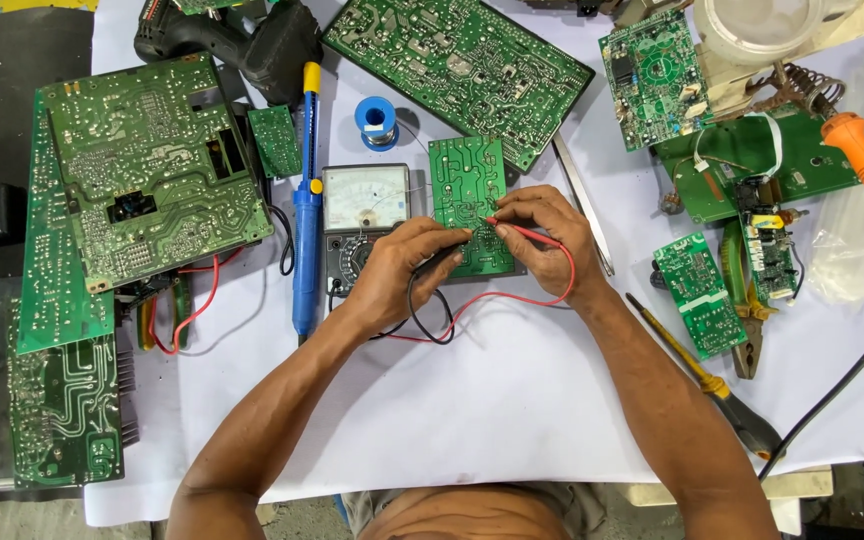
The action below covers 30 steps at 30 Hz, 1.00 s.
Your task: Testing electronic components on circuit boards with a multimeter and desoldering them using a soldering iron and desoldering pump.
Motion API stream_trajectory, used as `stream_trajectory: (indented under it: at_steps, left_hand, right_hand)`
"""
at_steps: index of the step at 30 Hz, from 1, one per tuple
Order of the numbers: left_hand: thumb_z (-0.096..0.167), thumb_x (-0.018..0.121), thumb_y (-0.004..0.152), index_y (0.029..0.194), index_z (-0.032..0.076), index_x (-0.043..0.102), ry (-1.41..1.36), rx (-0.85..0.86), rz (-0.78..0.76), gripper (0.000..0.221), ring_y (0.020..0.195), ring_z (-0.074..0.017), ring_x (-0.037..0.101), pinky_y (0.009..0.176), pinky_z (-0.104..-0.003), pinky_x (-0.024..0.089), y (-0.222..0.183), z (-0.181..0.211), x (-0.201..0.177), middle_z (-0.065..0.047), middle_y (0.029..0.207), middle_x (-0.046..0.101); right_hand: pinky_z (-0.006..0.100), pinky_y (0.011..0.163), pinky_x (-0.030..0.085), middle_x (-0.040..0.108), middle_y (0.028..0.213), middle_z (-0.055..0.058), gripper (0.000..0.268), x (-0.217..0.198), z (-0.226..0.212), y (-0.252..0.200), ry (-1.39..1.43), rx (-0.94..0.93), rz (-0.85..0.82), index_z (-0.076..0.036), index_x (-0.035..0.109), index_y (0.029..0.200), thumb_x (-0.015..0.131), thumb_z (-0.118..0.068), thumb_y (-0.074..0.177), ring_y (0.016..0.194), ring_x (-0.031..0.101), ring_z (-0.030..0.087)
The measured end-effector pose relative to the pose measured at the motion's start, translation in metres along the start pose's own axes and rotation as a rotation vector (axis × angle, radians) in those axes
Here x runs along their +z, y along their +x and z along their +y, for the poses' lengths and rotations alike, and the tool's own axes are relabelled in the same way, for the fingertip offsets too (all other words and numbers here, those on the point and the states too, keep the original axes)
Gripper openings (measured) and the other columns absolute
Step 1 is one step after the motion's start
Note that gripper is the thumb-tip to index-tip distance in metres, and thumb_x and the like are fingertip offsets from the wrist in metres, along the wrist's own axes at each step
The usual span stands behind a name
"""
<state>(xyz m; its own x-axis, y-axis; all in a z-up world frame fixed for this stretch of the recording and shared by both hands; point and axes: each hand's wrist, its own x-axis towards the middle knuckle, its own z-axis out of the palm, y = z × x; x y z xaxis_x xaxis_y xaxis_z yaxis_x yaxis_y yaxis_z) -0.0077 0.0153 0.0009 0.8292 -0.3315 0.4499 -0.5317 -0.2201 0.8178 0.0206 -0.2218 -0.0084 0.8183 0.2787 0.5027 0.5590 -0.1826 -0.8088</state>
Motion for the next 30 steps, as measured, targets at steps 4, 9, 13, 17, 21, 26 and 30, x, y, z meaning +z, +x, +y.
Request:
stream_trajectory:
  at_steps: [4, 9, 13, 17, 21, 26, 30]
  left_hand:
    - [0.005, 0.073, 0.094, 0.114, 0.002, 0.078, 0.018, 0.012, 0.046, 0.02, 0.087, -0.0365, 0.073, 0.076, -0.039, 0.059, -0.001, -0.005, 0.002, -0.018, 0.093, 0.072]
    - [0.007, 0.077, 0.092, 0.106, 0.002, 0.079, -0.001, -0.015, 0.076, 0.015, 0.087, -0.035, 0.075, 0.076, -0.038, 0.06, -0.006, -0.012, 0.002, -0.018, 0.09, 0.073]
    - [0.01, 0.078, 0.091, 0.104, 0.005, 0.08, 0.036, -0.02, 0.121, 0.014, 0.085, -0.0339, 0.075, 0.075, -0.038, 0.06, -0.008, -0.017, 0.005, -0.016, 0.089, 0.074]
    - [0.008, 0.076, 0.093, 0.103, 0.001, 0.079, 0.078, -0.007, 0.188, 0.012, 0.086, -0.0361, 0.076, 0.075, -0.038, 0.061, -0.006, -0.011, 0.005, -0.019, 0.089, 0.075]
    - [0.006, 0.076, 0.093, 0.103, 0.0, 0.079, 0.074, 0.031, 0.225, 0.012, 0.091, -0.0381, 0.076, 0.078, -0.04, 0.061, -0.003, -0.005, 0.004, -0.02, 0.092, 0.076]
    - [0.006, 0.076, 0.093, 0.103, 0.002, 0.078, 0.02, 0.01, 0.157, 0.012, 0.087, -0.0389, 0.074, 0.075, -0.041, 0.06, -0.003, -0.007, -0.001, -0.018, 0.093, 0.077]
    - [0.007, 0.075, 0.092, 0.103, 0.004, 0.079, 0.02, -0.004, 0.136, 0.012, 0.084, -0.0359, 0.073, 0.073, -0.039, 0.059, -0.003, -0.005, -0.001, -0.016, 0.091, 0.077]
  right_hand:
    - [0.041, 0.09, 0.058, 0.068, 0.107, 0.02, 0.013, -0.003, 0.001, 0.0, -0.002, -0.006, -0.007, 0.003, 0.074, 0.104, 0.075, -0.007, 0.096, 0.105, 0.071, 0.034]
    - [0.045, 0.094, 0.055, 0.068, 0.114, 0.02, 0.01, -0.007, 0.005, -0.004, 0.038, 0.005, -0.065, -0.001, 0.075, 0.098, 0.076, -0.009, 0.092, 0.109, 0.07, 0.034]
    - [0.044, 0.091, 0.056, 0.069, 0.11, 0.02, 0.009, -0.005, 0.004, -0.004, 0.017, -0.012, -0.037, 0.0, 0.073, 0.098, 0.074, -0.007, 0.093, 0.106, 0.071, 0.035]
    - [0.042, 0.089, 0.057, 0.069, 0.11, 0.02, 0.009, -0.002, 0.0, -0.003, -0.007, -0.016, -0.009, 0.001, 0.072, 0.1, 0.073, -0.006, 0.095, 0.104, 0.072, 0.034]
    - [0.039, 0.086, 0.058, 0.07, 0.108, 0.02, 0.01, -0.001, 0.001, -0.006, 0.021, 0.0, -0.008, 0.001, 0.072, 0.1, 0.074, -0.006, 0.094, 0.101, 0.073, 0.032]
    - [0.038, 0.083, 0.059, 0.071, 0.104, 0.02, 0.01, 0.0, -0.007, -0.001, 0.018, -0.001, -0.012, 0.003, 0.071, 0.101, 0.073, -0.006, 0.096, 0.096, 0.074, 0.031]
    - [0.039, 0.082, 0.06, 0.07, 0.103, 0.021, 0.011, 0.001, -0.005, 0.0, 0.025, -0.018, -0.014, 0.005, 0.072, 0.102, 0.074, -0.005, 0.096, 0.097, 0.074, 0.032]
